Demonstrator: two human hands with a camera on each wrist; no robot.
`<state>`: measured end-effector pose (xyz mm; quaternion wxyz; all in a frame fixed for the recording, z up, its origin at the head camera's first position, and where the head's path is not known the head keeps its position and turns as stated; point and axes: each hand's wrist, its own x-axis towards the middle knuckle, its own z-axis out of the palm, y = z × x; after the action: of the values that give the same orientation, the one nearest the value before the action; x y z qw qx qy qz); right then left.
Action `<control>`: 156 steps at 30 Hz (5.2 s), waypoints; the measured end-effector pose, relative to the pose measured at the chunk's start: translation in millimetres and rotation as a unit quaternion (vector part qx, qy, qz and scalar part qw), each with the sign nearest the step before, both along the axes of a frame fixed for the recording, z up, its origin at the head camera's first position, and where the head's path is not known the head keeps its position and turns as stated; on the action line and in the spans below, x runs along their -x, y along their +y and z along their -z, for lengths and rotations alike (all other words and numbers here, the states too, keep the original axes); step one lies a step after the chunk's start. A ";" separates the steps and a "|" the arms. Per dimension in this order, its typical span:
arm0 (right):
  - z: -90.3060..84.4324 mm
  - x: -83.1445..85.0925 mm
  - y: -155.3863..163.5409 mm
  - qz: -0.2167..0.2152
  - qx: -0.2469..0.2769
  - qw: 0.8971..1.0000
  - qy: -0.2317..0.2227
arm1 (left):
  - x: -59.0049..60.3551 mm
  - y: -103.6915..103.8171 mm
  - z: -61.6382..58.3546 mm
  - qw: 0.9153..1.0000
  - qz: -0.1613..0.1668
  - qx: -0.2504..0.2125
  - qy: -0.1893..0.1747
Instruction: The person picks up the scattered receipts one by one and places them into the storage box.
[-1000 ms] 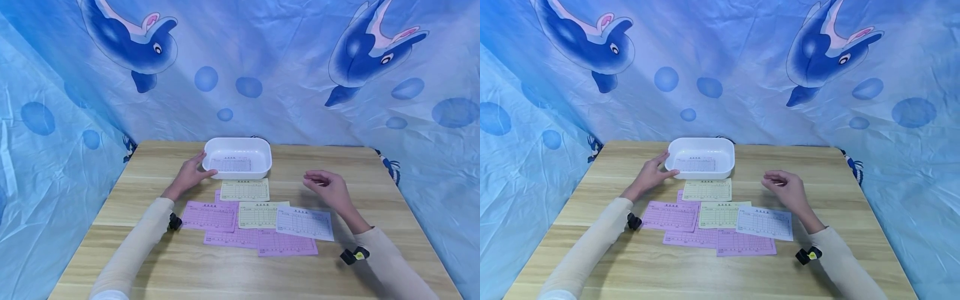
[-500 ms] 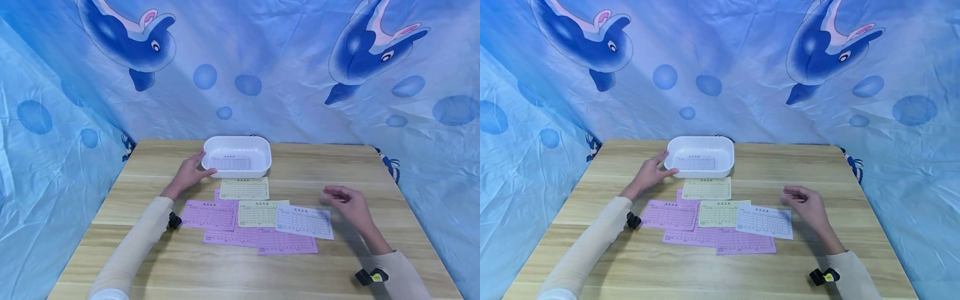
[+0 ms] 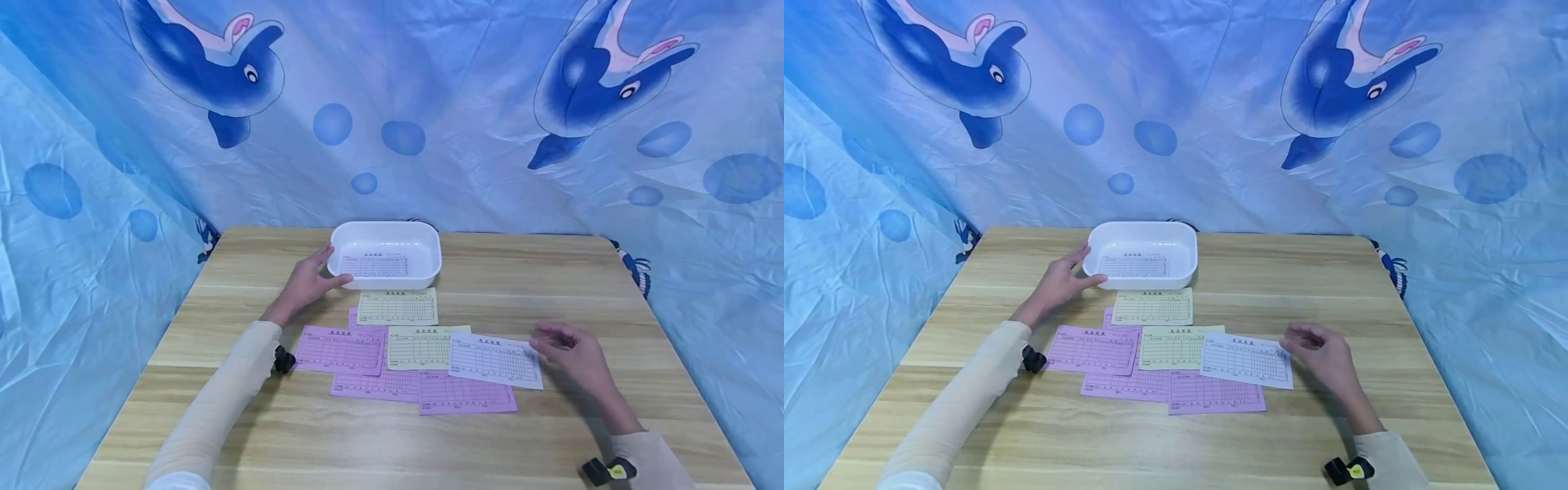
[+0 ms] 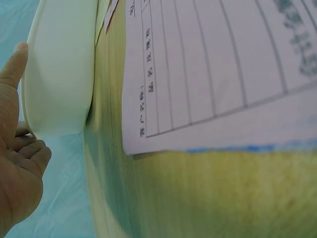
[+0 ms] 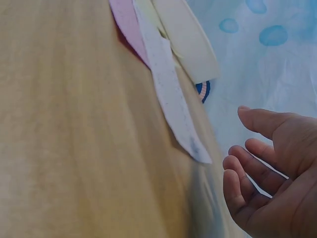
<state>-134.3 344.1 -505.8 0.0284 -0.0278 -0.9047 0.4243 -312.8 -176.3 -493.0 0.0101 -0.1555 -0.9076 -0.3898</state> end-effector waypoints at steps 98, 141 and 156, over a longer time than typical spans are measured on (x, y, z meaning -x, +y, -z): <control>-44.0 55.2 -41.8 0.034 0.068 0.996 0.040 | 0.7 0.5 0.9 1.000 -0.007 0.004 0.001; -81.9 178.7 -153.5 -0.019 0.237 0.968 0.078 | 1.3 1.4 -0.1 1.000 -0.004 0.000 0.009; -70.3 202.8 -188.8 -0.018 0.194 0.979 0.065 | 1.1 -0.7 3.7 1.000 -0.004 -0.005 0.015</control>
<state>-337.1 155.3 -435.5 0.0738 0.0117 -0.8018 0.5929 -313.9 -177.1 -496.7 0.0258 -0.1570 -0.9062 -0.3917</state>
